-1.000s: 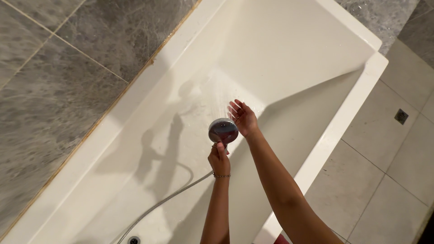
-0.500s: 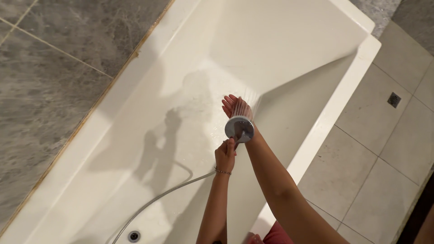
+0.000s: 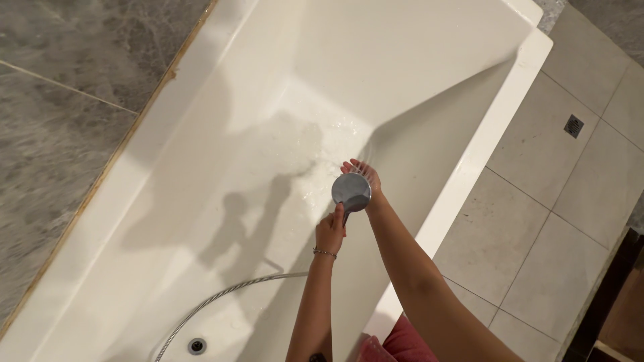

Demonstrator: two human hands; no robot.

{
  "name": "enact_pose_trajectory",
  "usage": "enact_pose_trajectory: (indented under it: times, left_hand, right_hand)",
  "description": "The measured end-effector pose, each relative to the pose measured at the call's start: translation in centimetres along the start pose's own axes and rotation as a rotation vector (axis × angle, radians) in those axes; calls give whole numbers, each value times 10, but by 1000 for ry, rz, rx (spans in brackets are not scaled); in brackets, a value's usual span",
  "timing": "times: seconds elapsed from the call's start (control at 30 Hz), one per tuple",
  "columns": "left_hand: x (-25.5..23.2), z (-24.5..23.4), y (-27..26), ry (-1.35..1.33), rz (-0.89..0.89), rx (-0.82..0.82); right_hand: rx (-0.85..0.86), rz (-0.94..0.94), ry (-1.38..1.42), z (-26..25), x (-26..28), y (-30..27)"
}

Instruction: The person rinses a white bathtub with a handheld shower head, then uses a red cloth to wipe the faucet, tub rim, and adjacent tiled walls. The person repeatedly sprays and wipes surfaces, focusing on the faucet area and wall tiles.

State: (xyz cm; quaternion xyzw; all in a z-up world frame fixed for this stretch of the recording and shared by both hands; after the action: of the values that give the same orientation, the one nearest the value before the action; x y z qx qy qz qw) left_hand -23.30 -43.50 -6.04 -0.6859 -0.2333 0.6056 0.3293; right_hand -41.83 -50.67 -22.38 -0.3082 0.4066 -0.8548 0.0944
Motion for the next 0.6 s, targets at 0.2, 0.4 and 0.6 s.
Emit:
enact_pose_trajectory:
  times: [0.2,0.4,0.6]
  left_hand:
    - [-10,17,-2,64,-4,84]
    - [-45,29,-7,57,145,94]
    - [-63,32,-6,1,239,141]
  right_hand:
    - [-3,-81,169,-46,7,-3]
    - [412,-232,182,-38,33,-12]
    - [705,-296,158,-31,39,-28]
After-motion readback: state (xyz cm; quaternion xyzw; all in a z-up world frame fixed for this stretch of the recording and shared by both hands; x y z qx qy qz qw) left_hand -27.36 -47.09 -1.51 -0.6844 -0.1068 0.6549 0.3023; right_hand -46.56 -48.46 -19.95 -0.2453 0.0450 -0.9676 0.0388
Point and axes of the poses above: each hand's wrist, its own y-axis towards the middle knuckle, its own z-axis out of the palm, x = y × z, the point moved 7 cm from there along y, towards the middle knuckle, and after that the axes turned 7 degrees about -y, right-handed, at the moved point
